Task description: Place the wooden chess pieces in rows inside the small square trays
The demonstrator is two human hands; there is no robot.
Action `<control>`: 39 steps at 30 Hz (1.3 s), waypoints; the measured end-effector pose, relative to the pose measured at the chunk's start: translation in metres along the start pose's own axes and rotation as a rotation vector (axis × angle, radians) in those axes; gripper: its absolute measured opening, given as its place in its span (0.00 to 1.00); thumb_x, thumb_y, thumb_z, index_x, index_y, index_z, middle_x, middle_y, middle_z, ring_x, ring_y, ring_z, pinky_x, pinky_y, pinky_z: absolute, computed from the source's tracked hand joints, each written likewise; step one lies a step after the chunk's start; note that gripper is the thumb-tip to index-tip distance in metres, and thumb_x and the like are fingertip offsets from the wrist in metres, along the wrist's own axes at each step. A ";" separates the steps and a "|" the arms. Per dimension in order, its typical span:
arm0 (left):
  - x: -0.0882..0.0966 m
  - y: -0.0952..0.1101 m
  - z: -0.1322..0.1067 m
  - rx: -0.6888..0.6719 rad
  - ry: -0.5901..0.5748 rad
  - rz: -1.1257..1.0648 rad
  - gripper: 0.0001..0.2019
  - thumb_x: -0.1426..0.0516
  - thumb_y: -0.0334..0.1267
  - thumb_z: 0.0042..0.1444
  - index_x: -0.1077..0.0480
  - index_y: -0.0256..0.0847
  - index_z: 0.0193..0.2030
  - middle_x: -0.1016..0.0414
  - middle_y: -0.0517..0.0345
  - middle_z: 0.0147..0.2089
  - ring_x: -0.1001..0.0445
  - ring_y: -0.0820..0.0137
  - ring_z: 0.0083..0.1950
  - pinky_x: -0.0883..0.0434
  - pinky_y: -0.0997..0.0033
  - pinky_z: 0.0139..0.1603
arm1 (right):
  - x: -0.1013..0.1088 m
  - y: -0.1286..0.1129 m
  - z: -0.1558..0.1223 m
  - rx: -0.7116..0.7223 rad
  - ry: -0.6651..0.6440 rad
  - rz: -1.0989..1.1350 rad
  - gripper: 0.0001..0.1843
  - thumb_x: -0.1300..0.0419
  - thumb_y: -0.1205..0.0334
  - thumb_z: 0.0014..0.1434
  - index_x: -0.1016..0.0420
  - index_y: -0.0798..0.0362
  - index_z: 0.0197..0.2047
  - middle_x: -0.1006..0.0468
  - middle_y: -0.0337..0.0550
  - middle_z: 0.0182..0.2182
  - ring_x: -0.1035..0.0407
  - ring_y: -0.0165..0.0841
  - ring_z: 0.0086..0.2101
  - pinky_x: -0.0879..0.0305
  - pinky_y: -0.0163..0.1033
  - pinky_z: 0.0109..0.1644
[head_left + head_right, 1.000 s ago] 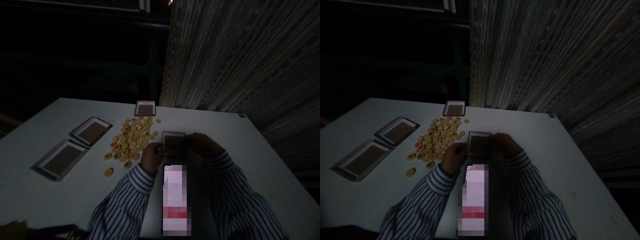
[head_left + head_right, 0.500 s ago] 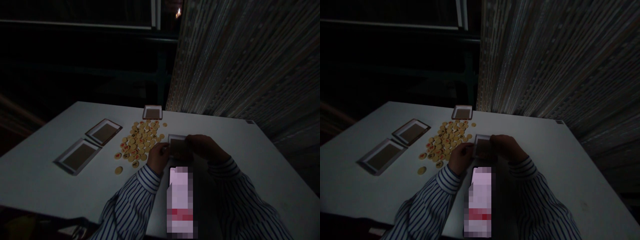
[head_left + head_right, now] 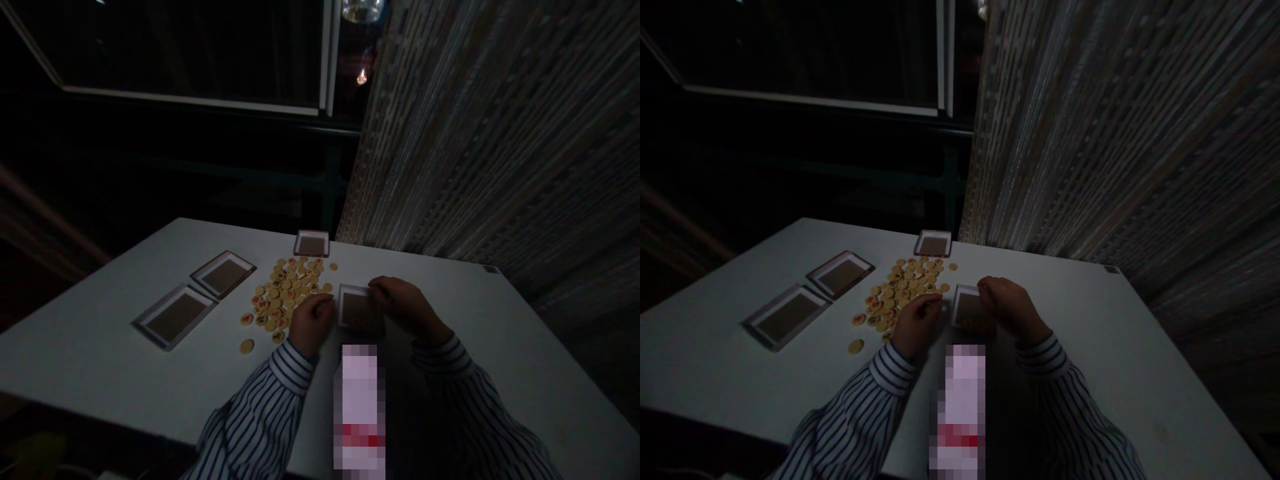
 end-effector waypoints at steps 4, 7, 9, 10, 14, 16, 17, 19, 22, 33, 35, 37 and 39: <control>0.027 0.000 -0.005 0.049 0.057 -0.025 0.11 0.43 0.39 0.48 0.26 0.37 0.36 0.25 0.56 0.28 0.30 0.73 0.26 0.32 0.74 0.28 | 0.002 -0.010 0.000 0.028 0.033 0.036 0.12 0.52 0.61 0.59 0.28 0.54 0.40 0.23 0.44 0.34 0.31 0.32 0.34 0.39 0.36 0.39; 0.047 -0.007 -0.008 0.103 0.079 -0.063 0.13 0.42 0.42 0.47 0.26 0.37 0.37 0.24 0.55 0.29 0.28 0.71 0.29 0.30 0.72 0.30 | 0.000 -0.020 0.001 0.051 0.027 0.045 0.13 0.52 0.62 0.59 0.28 0.53 0.39 0.23 0.45 0.34 0.30 0.32 0.35 0.38 0.36 0.39; 0.059 -0.014 -0.010 0.142 0.085 -0.115 0.15 0.43 0.44 0.48 0.27 0.36 0.39 0.24 0.53 0.32 0.27 0.70 0.30 0.29 0.71 0.31 | -0.002 -0.025 0.002 0.059 0.017 0.036 0.13 0.53 0.63 0.59 0.28 0.54 0.40 0.23 0.45 0.35 0.30 0.32 0.36 0.38 0.36 0.40; 0.066 -0.016 -0.010 0.150 0.098 -0.133 0.16 0.43 0.44 0.48 0.28 0.35 0.40 0.23 0.52 0.33 0.26 0.70 0.30 0.29 0.70 0.32 | -0.003 -0.028 0.002 0.063 0.009 0.031 0.13 0.53 0.63 0.60 0.28 0.54 0.40 0.23 0.45 0.35 0.30 0.32 0.36 0.38 0.36 0.40; 0.104 -0.018 -0.010 0.099 0.224 0.005 0.15 0.43 0.44 0.48 0.27 0.36 0.39 0.23 0.51 0.36 0.26 0.67 0.36 0.29 0.67 0.38 | -0.007 -0.038 0.003 0.077 -0.023 0.029 0.14 0.53 0.63 0.60 0.28 0.55 0.41 0.23 0.45 0.37 0.31 0.33 0.38 0.38 0.36 0.42; 0.122 -0.021 -0.011 0.104 0.292 0.025 0.15 0.43 0.45 0.48 0.27 0.36 0.39 0.23 0.52 0.36 0.26 0.67 0.36 0.29 0.67 0.39 | -0.008 -0.043 0.003 0.091 -0.028 0.026 0.13 0.53 0.63 0.60 0.28 0.54 0.41 0.23 0.45 0.37 0.31 0.32 0.38 0.39 0.36 0.42; 0.131 -0.023 -0.012 0.114 0.317 0.042 0.15 0.43 0.45 0.48 0.27 0.37 0.38 0.23 0.52 0.35 0.26 0.67 0.36 0.29 0.67 0.38 | -0.009 -0.047 0.003 0.101 -0.032 0.023 0.13 0.53 0.63 0.60 0.28 0.54 0.40 0.23 0.44 0.37 0.31 0.32 0.38 0.39 0.36 0.42; 0.146 -0.025 -0.016 0.117 0.367 0.094 0.15 0.43 0.45 0.47 0.26 0.37 0.37 0.23 0.53 0.33 0.26 0.67 0.34 0.29 0.68 0.36 | -0.013 -0.053 0.004 0.119 -0.055 0.012 0.13 0.53 0.62 0.60 0.28 0.53 0.38 0.23 0.43 0.35 0.31 0.32 0.37 0.39 0.35 0.40; 0.161 -0.033 -0.026 0.133 0.403 0.132 0.16 0.44 0.46 0.48 0.27 0.36 0.38 0.23 0.54 0.31 0.27 0.68 0.30 0.29 0.69 0.33 | -0.023 -0.061 0.006 0.147 -0.096 -0.010 0.13 0.53 0.64 0.59 0.27 0.53 0.37 0.23 0.43 0.34 0.32 0.32 0.35 0.40 0.35 0.37; 0.157 -0.036 -0.053 -0.119 0.051 0.489 0.14 0.44 0.43 0.50 0.27 0.41 0.42 0.24 0.50 0.43 0.27 0.63 0.45 0.30 0.61 0.48 | -0.051 -0.101 0.006 0.372 -0.093 0.026 0.12 0.53 0.61 0.60 0.29 0.53 0.40 0.25 0.45 0.34 0.33 0.32 0.34 0.44 0.36 0.35; 0.151 -0.040 -0.056 -0.153 -0.026 0.578 0.14 0.43 0.42 0.49 0.27 0.41 0.43 0.24 0.50 0.44 0.28 0.61 0.46 0.31 0.58 0.49 | -0.051 -0.111 0.006 0.402 -0.093 0.028 0.13 0.54 0.61 0.61 0.30 0.53 0.39 0.26 0.45 0.34 0.34 0.32 0.33 0.44 0.36 0.35; 0.147 -0.045 -0.059 -0.168 -0.063 0.631 0.15 0.43 0.41 0.49 0.27 0.41 0.43 0.24 0.49 0.45 0.27 0.60 0.46 0.31 0.57 0.48 | -0.053 -0.119 0.007 0.436 -0.123 0.036 0.13 0.54 0.61 0.62 0.30 0.53 0.39 0.26 0.44 0.34 0.34 0.32 0.33 0.45 0.36 0.35; 0.146 -0.049 -0.061 -0.180 -0.071 0.654 0.14 0.43 0.40 0.48 0.27 0.41 0.43 0.24 0.48 0.44 0.27 0.60 0.46 0.31 0.57 0.48 | -0.055 -0.125 0.007 0.455 -0.148 0.036 0.12 0.54 0.62 0.61 0.31 0.53 0.39 0.27 0.43 0.33 0.34 0.32 0.33 0.45 0.36 0.35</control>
Point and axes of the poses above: each hand's wrist, its own z-axis towards the middle knuckle, its own x-axis out of the back of the hand, y = z × x, the point moved 8 cm from there along z, towards the middle knuckle
